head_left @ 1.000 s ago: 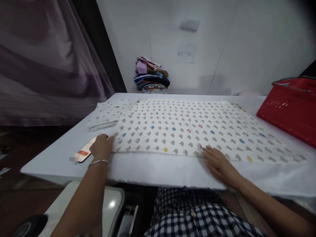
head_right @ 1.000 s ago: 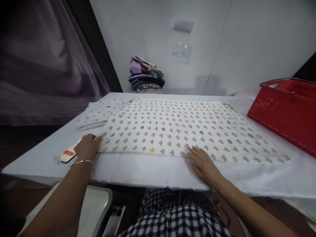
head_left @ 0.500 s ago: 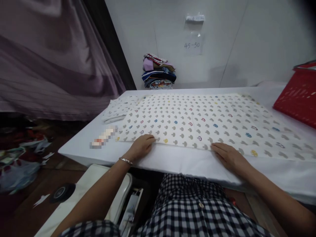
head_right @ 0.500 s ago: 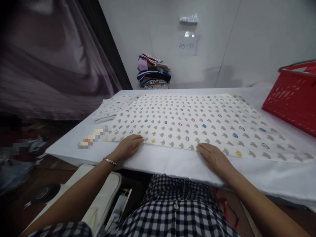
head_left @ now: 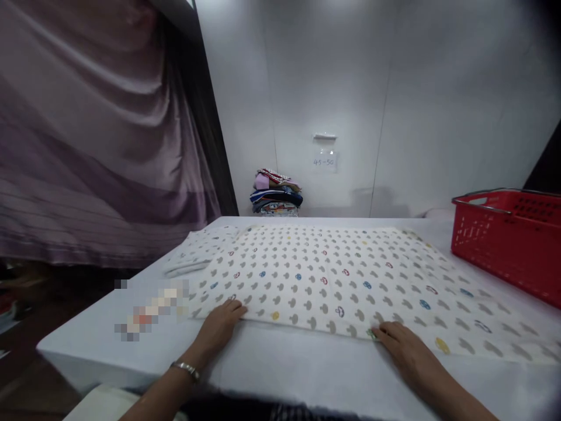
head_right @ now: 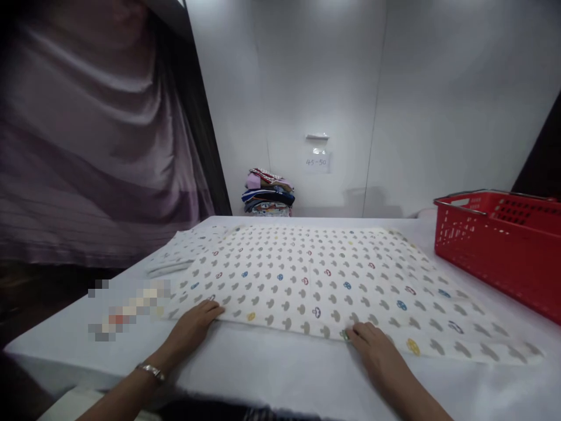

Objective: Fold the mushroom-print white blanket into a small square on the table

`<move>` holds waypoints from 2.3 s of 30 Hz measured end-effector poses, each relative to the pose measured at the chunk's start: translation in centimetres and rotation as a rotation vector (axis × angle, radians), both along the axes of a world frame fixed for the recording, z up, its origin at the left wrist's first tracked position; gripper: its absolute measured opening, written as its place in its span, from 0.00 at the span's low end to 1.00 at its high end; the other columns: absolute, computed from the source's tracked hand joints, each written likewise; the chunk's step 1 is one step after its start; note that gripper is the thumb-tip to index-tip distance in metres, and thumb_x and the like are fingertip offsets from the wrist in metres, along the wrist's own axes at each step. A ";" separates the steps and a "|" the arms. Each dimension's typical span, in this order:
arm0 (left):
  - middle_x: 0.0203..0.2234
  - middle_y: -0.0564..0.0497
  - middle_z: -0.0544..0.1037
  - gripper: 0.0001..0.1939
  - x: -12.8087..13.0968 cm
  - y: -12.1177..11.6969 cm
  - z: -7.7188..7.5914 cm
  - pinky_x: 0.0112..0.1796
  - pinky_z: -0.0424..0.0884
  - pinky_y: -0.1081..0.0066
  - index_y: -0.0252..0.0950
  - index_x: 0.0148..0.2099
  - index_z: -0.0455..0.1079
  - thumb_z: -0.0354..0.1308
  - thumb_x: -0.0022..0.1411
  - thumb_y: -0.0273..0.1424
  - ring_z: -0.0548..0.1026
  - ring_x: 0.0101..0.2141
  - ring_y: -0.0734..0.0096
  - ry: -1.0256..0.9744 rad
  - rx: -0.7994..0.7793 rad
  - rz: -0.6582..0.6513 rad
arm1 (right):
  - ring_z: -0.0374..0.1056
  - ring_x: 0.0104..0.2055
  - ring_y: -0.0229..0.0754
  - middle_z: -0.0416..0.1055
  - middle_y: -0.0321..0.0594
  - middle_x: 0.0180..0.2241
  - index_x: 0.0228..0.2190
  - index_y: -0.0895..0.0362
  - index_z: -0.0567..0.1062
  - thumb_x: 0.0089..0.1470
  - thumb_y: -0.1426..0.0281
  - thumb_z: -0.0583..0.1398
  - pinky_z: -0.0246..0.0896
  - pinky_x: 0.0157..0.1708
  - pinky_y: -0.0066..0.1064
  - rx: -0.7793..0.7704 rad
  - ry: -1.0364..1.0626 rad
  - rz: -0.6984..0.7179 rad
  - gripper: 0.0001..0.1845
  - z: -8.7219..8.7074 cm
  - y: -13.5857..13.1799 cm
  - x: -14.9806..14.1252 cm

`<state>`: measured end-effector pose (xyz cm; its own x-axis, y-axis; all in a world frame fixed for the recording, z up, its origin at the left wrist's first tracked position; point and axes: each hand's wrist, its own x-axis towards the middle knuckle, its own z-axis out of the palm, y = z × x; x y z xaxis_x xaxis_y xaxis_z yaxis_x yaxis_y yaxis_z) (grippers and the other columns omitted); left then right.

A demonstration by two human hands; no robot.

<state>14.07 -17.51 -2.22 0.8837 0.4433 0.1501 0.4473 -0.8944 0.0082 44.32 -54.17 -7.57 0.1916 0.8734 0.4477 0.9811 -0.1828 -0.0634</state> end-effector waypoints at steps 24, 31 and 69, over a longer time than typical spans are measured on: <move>0.57 0.49 0.67 0.26 7.5 2.2 1.5 0.54 0.64 0.61 0.39 0.54 0.69 0.43 0.62 0.45 0.64 0.57 0.60 -0.164 -0.228 0.076 | 0.59 0.58 0.52 0.62 0.43 0.57 0.52 0.48 0.70 0.59 0.59 0.50 0.63 0.53 0.46 0.069 0.145 -0.310 0.22 0.2 -6.4 8.0; 0.61 0.47 0.59 0.27 7.4 4.1 -3.7 0.58 0.53 0.49 0.41 0.62 0.60 0.43 0.63 0.42 0.55 0.61 0.57 -0.003 -0.057 0.064 | 0.55 0.59 0.56 0.57 0.37 0.60 0.54 0.40 0.68 0.55 0.54 0.54 0.62 0.52 0.52 -0.060 0.152 -0.466 0.25 -3.1 -9.7 11.1; 0.62 0.54 0.57 0.37 9.1 3.8 -5.4 0.52 0.66 0.56 0.54 0.67 0.36 0.50 0.62 0.43 0.63 0.58 0.57 -0.039 0.117 -0.133 | 0.67 0.46 0.45 0.67 0.55 0.46 0.47 0.64 0.67 0.57 0.82 0.46 0.59 0.42 0.32 -0.305 0.195 -0.435 0.19 4.1 40.2 27.5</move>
<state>23.18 -13.68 -7.59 0.9259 0.3006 0.2287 0.3266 -0.9414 -0.0845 71.78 -13.99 -3.46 0.6169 0.7797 0.1073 0.7866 -0.6063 -0.1169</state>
